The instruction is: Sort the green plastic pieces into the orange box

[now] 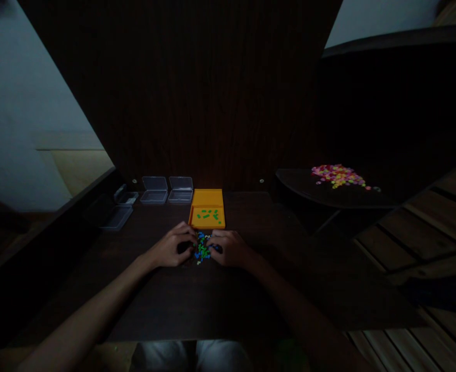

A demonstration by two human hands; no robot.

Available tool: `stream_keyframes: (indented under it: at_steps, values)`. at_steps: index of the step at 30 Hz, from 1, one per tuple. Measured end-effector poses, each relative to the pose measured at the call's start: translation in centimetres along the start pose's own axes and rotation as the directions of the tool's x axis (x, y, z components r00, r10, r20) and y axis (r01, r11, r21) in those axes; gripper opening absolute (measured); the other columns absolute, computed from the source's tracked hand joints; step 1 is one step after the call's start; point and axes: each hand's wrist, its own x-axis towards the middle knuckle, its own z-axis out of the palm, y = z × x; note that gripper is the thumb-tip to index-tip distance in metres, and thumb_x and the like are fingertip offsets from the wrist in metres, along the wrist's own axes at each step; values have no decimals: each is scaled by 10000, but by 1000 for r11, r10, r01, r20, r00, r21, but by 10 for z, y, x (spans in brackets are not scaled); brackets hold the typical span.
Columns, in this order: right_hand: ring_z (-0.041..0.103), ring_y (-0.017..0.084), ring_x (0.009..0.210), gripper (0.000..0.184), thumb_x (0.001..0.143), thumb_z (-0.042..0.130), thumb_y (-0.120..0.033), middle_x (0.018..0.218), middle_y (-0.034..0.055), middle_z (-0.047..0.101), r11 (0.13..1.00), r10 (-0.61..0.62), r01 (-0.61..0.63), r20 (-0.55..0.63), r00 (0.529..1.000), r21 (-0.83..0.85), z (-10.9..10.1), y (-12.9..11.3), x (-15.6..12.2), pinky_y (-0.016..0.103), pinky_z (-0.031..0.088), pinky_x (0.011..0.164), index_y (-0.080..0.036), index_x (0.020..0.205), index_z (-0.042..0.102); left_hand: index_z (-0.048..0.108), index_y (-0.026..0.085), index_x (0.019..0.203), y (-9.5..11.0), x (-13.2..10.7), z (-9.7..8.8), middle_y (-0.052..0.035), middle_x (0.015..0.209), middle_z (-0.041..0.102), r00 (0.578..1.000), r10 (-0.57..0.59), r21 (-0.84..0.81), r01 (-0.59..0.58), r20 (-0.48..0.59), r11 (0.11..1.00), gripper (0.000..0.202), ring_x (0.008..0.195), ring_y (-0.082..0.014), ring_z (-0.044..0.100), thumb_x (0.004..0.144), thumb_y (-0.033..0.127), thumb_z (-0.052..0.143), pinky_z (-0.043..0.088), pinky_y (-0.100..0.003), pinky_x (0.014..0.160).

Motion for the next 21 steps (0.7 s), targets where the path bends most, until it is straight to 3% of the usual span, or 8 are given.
stream_keyframes:
  at_steps: [7,13,21]
  values:
    - [625,165,789,181,854,619,-237,902,51,652,999,38,-39,-40,998,-3,-3,-4,-1,272,479,723,-207,1005,713,674,184,882,3,0,-3,-69,942,632,1000,-11,22,11,9,1000,134,947,-220,547,801,156,570,476,-366,889]
    - [611,190,913,232,838,650,-254,991,62,635,1000,27,-27,14,1000,11,-4,-13,3,307,492,797,-221,1061,704,664,190,832,3,0,-2,-66,946,627,1000,-15,30,15,6,999,91,956,-219,547,788,158,591,475,-358,884]
    - [605,206,921,164,788,673,-234,969,59,648,999,17,-19,44,999,27,-6,-17,2,341,494,832,-217,948,706,659,194,785,5,0,-3,-62,950,626,999,-7,10,6,40,1000,74,968,-222,543,767,148,605,458,-358,902]
